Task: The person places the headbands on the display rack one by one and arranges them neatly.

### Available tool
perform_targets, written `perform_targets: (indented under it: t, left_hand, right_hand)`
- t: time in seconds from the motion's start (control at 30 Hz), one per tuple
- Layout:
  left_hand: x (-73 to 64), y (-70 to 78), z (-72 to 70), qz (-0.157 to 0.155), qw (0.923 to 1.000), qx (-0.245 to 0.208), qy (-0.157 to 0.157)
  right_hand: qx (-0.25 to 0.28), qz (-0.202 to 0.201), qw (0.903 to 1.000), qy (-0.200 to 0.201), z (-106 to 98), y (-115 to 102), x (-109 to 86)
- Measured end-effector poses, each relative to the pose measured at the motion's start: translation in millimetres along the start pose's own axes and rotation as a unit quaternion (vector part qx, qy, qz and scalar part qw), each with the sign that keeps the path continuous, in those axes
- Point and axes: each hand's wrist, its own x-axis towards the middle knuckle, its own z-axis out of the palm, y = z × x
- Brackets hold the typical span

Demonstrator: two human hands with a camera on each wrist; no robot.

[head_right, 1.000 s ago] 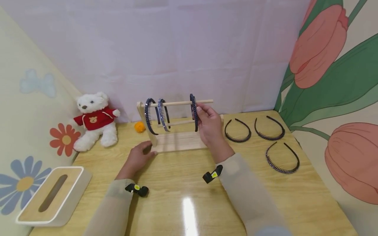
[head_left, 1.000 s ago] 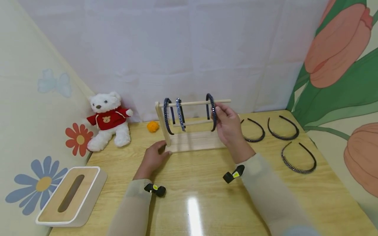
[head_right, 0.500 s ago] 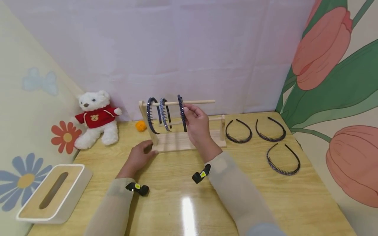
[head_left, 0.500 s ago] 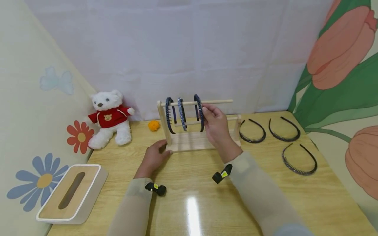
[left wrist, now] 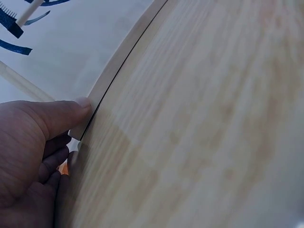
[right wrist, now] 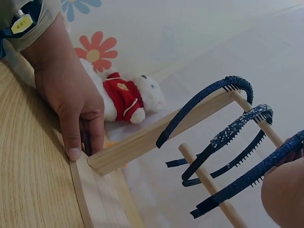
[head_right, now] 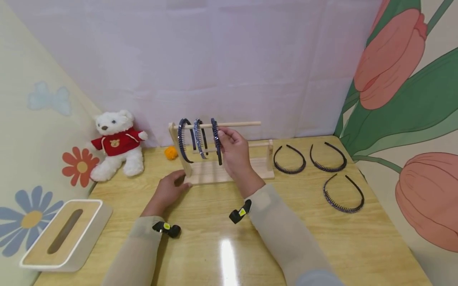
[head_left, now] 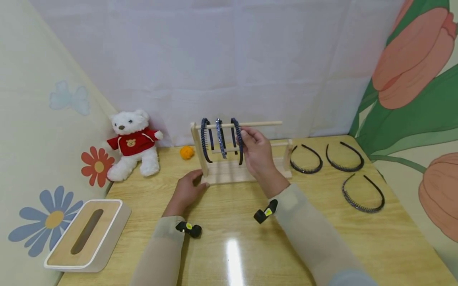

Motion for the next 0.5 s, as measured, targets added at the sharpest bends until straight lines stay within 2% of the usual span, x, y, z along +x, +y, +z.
perform_targets:
  t: [0.5]
  left_hand:
    - [0.0,1.4,0.9,-0.014,0.9999,-0.002,-0.008]
  right_hand:
    - [0.007,-0.01,0.9999,-0.011,0.2,-0.4,-0.6]
